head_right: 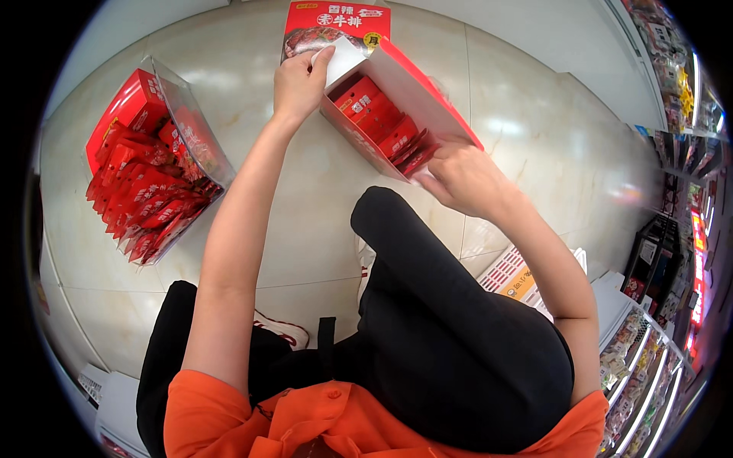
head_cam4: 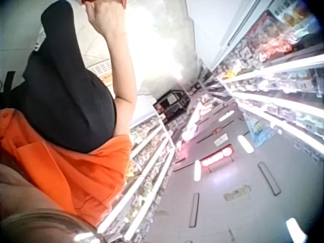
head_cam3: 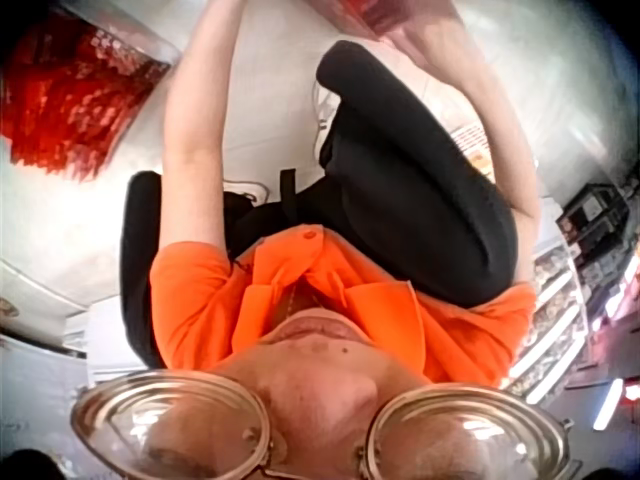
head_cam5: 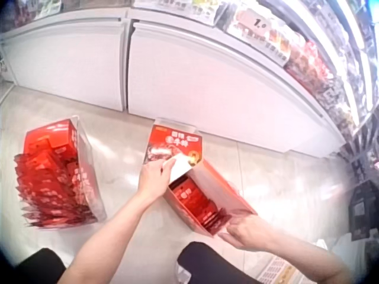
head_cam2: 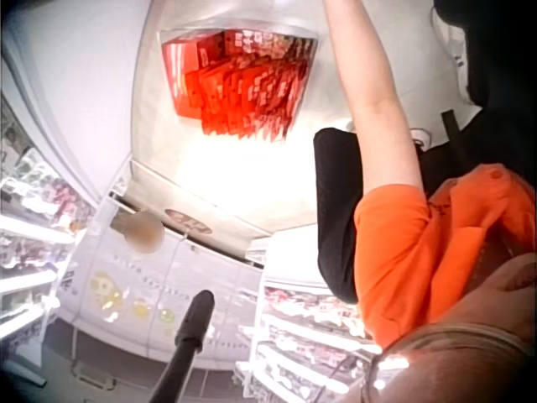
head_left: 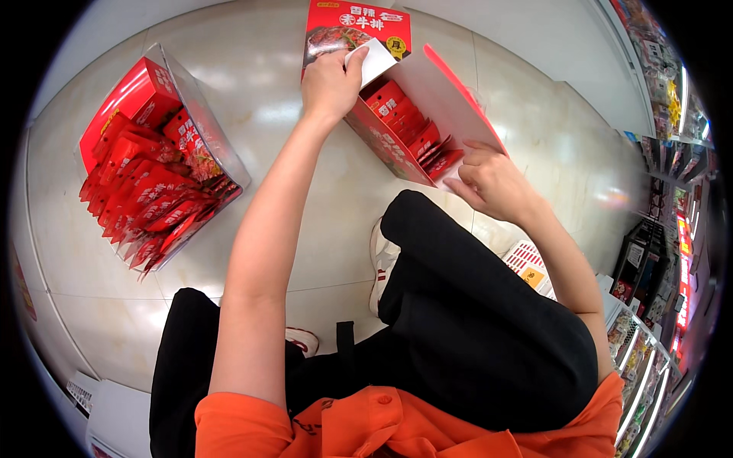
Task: The person opens cardboard boxes containing snack packets and transfers the individual packets into a clear display tray while working on the floor of a store aisle.
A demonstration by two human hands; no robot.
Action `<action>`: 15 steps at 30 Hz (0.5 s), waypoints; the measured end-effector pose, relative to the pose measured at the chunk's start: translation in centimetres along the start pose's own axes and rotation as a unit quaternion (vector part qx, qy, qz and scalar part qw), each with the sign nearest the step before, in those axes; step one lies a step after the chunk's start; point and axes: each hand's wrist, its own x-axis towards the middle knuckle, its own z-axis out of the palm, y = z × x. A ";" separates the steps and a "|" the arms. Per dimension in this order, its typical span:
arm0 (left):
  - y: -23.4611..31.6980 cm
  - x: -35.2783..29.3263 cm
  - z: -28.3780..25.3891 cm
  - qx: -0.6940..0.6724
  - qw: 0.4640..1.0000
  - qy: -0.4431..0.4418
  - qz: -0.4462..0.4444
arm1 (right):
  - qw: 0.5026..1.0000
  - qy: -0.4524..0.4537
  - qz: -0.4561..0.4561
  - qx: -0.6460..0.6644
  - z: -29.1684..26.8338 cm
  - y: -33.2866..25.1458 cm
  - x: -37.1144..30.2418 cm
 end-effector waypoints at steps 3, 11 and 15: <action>0.8 -0.3 0.0 0.010 1.000 -0.015 -0.024 | 0.997 0.076 0.026 0.007 2.5 0.1 0.7; 0.8 -0.4 -0.5 0.023 0.999 -0.022 -0.019 | 0.975 0.040 -0.104 -0.195 3.2 1.1 5.5; 2.7 -1.1 -1.1 -0.009 1.000 0.013 0.007 | 0.987 0.040 -0.115 -0.105 1.2 1.8 4.6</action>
